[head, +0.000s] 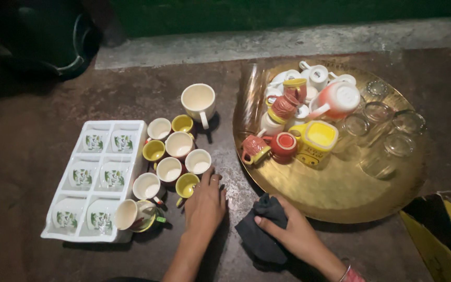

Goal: The person wipes various cups and mugs using a dark cloth and places them onto the floor and a large metal tray.

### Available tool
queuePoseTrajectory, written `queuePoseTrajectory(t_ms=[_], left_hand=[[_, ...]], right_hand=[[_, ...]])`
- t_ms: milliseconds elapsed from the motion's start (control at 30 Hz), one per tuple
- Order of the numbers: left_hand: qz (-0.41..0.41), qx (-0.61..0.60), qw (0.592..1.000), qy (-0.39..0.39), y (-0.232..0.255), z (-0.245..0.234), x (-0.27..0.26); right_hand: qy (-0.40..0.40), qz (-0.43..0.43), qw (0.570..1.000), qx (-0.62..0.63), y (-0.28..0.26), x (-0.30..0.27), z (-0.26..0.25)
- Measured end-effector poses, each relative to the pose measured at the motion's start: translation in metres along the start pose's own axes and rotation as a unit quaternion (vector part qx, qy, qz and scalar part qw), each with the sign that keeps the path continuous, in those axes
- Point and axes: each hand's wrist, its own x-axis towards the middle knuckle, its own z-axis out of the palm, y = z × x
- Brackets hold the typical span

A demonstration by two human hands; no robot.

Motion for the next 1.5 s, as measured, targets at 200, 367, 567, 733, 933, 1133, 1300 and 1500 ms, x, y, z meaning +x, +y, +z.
queuePoseTrajectory(t_ms=[200,367,567,733,933,1133,1300,1500], left_hand=[[0.002,-0.007,1.0,0.007,-0.001,0.0,0.0],[-0.005,-0.026,1.0,0.008,-0.001,0.002,0.001],[-0.016,-0.044,0.999,0.017,0.0,-0.001,0.001],[-0.023,-0.056,0.998,0.022,0.006,-0.008,0.001],[0.016,-0.127,0.992,0.017,0.024,-0.011,-0.002],[0.023,-0.132,0.991,0.009,0.027,-0.016,0.0],[0.043,-0.141,0.989,0.021,0.029,-0.02,-0.001],[0.051,-0.147,0.988,0.003,0.031,-0.018,-0.001]], right_hand=[[0.061,-0.041,0.994,0.086,-0.014,-0.002,-0.005],[-0.19,0.08,0.971,0.12,-0.018,-0.022,0.009],[-0.222,-0.24,0.903,-0.279,-0.021,-0.028,0.007],[0.048,-0.248,0.955,-0.157,-0.053,-0.015,-0.013],[0.099,-0.16,0.978,-0.084,-0.041,-0.011,-0.022],[-0.055,-0.245,0.939,-0.236,-0.038,-0.015,-0.005],[0.14,-0.274,0.912,-0.271,-0.051,-0.009,-0.032],[0.239,-0.103,0.959,-0.109,-0.027,0.005,-0.052]])
